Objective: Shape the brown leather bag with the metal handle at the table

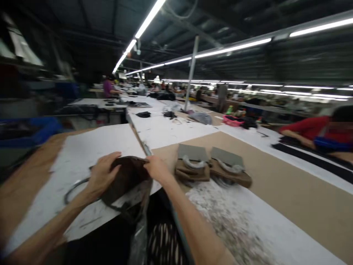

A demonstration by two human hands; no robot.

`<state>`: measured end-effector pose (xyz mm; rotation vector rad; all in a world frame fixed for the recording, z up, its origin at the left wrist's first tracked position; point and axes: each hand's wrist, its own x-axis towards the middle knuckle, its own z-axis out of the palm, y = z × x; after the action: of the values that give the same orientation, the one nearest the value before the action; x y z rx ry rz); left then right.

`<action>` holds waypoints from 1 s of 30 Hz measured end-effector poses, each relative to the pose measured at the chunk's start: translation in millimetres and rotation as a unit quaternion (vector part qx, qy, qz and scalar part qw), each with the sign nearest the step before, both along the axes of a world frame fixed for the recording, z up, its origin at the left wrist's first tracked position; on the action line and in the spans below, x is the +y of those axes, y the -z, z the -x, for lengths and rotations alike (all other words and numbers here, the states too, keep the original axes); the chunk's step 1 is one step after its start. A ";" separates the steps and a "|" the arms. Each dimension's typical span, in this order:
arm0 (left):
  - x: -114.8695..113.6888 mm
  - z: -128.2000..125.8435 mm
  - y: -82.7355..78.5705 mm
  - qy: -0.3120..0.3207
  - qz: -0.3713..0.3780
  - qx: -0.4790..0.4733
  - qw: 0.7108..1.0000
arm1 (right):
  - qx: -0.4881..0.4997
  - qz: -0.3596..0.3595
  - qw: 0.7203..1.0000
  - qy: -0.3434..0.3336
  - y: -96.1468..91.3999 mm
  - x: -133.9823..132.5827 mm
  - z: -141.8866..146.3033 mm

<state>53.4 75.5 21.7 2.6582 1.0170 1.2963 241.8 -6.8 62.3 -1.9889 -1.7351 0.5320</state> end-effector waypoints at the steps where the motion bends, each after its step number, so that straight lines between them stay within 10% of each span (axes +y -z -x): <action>1: -1.1 18.4 -0.4 -0.020 0.006 0.006 1.000 | 0.011 0.003 0.999 -0.030 1.7 8.9 7.0; 10: -2.5 22.6 -9.6 0.006 0.081 -0.003 0.997 | 0.095 0.033 0.990 -0.095 5.3 18.7 -13.5; 30: -6.4 7.5 -9.3 -0.029 -0.024 0.101 0.994 | -0.199 -0.043 0.979 -0.012 -11.7 -1.2 20.0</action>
<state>45.9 69.1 31.0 2.8647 1.1053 1.0896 221.8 -8.0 74.0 -2.1189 -1.9750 0.0621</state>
